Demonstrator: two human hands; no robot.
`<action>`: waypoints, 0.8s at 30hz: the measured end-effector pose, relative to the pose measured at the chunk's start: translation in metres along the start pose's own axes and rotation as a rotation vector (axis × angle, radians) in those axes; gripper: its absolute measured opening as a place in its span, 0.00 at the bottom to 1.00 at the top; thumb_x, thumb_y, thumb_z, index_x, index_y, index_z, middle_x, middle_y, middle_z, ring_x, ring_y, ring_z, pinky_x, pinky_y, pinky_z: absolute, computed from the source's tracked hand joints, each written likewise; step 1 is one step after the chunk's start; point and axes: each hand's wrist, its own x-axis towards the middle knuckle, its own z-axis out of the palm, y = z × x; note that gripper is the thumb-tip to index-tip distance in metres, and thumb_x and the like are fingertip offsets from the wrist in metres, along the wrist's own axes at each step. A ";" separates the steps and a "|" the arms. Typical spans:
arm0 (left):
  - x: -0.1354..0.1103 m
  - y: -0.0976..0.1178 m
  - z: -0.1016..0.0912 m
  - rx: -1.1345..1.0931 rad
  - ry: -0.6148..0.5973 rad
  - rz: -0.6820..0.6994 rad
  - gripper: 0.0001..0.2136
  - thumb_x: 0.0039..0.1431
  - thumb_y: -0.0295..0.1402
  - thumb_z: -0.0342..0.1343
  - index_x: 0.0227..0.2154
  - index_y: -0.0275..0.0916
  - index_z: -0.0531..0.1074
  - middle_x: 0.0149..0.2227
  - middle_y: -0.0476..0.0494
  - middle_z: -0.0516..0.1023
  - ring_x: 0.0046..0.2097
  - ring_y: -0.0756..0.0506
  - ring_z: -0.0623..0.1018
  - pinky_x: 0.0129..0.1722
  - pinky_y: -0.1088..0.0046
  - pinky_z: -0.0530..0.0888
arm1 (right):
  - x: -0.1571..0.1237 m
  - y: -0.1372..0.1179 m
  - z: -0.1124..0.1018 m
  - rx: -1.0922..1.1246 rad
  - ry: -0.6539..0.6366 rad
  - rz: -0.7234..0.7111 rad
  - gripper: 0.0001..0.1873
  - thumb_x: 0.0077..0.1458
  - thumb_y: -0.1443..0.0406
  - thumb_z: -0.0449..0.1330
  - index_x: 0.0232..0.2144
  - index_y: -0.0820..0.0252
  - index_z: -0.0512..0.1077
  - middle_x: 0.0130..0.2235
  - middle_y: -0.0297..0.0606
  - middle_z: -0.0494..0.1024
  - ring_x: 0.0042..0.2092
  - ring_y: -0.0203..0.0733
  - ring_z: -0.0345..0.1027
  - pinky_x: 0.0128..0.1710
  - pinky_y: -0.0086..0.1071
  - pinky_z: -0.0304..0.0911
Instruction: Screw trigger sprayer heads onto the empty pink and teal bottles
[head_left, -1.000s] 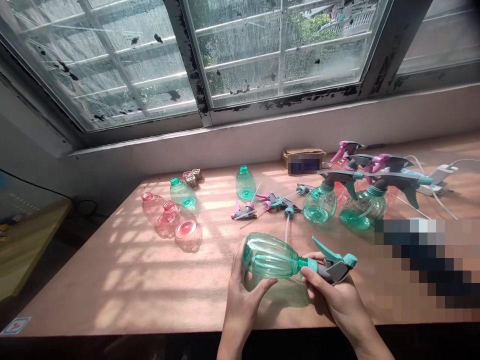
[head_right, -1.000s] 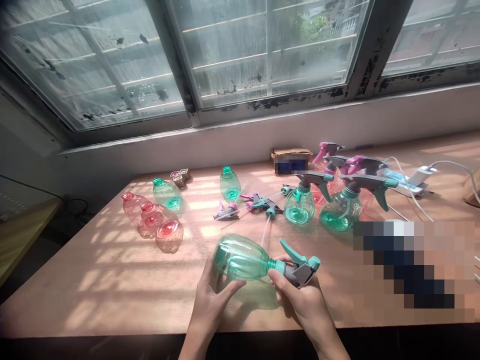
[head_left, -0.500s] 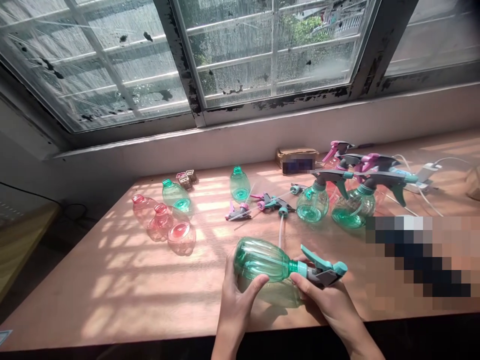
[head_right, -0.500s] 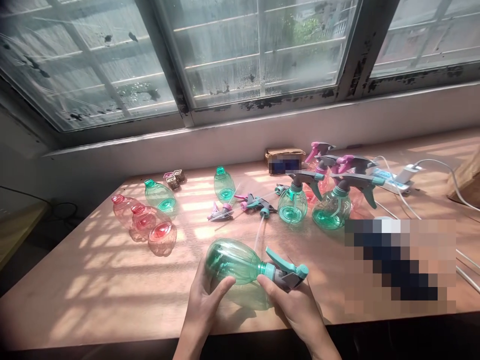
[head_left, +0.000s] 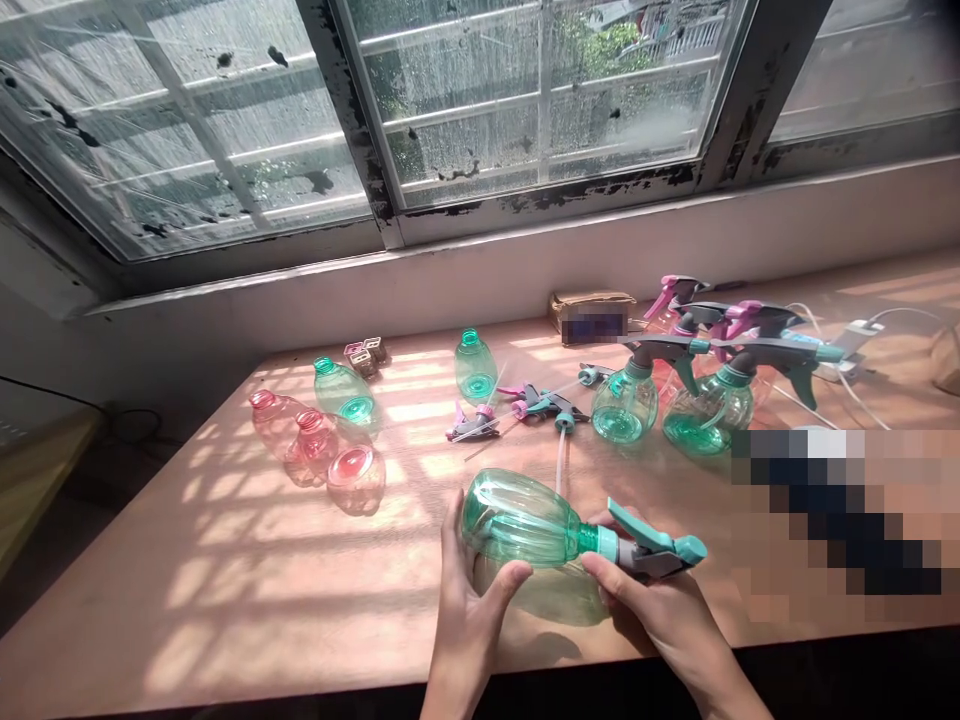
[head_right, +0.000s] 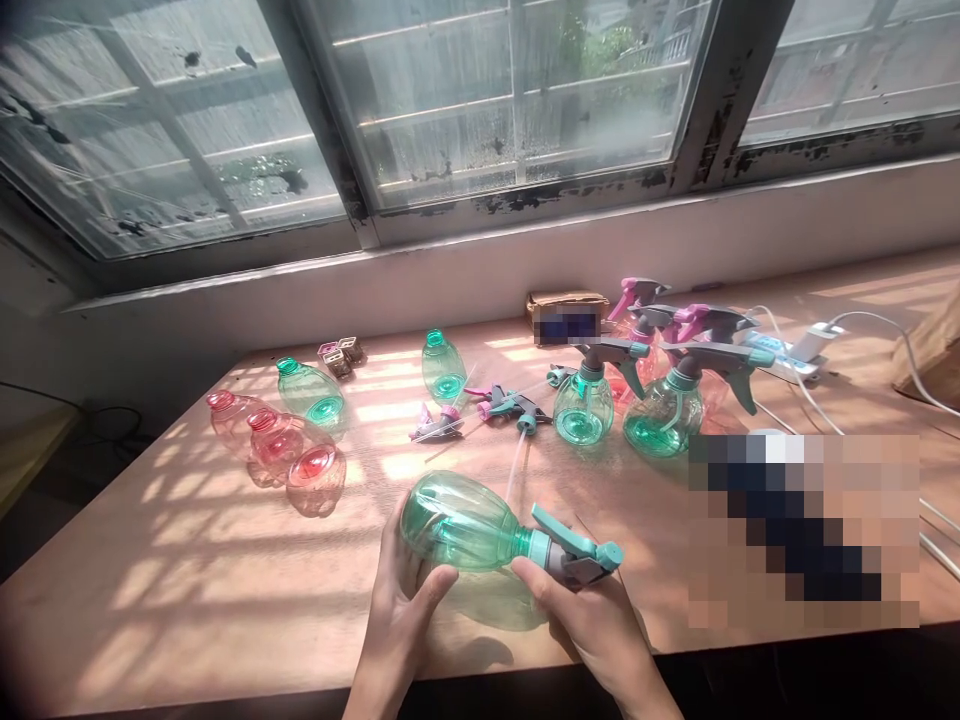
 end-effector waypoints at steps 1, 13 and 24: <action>0.000 0.001 0.000 0.005 -0.004 -0.001 0.39 0.54 0.45 0.72 0.67 0.47 0.65 0.66 0.39 0.74 0.70 0.32 0.70 0.67 0.56 0.70 | 0.000 -0.001 0.000 0.006 0.001 0.007 0.19 0.43 0.54 0.77 0.38 0.52 0.84 0.26 0.31 0.81 0.31 0.49 0.76 0.32 0.37 0.69; 0.004 -0.002 0.001 -0.034 -0.022 -0.030 0.35 0.49 0.39 0.75 0.61 0.46 0.72 0.56 0.43 0.82 0.61 0.35 0.78 0.61 0.61 0.75 | 0.007 0.013 0.000 -0.009 -0.031 0.025 0.24 0.48 0.45 0.72 0.38 0.56 0.82 0.20 0.29 0.73 0.24 0.43 0.68 0.27 0.35 0.65; 0.003 -0.003 0.001 -0.019 -0.029 -0.004 0.35 0.53 0.42 0.74 0.63 0.47 0.69 0.63 0.42 0.77 0.67 0.35 0.73 0.65 0.60 0.70 | 0.010 0.013 -0.001 0.034 -0.162 0.031 0.22 0.53 0.48 0.72 0.43 0.55 0.81 0.22 0.28 0.72 0.26 0.41 0.66 0.32 0.35 0.65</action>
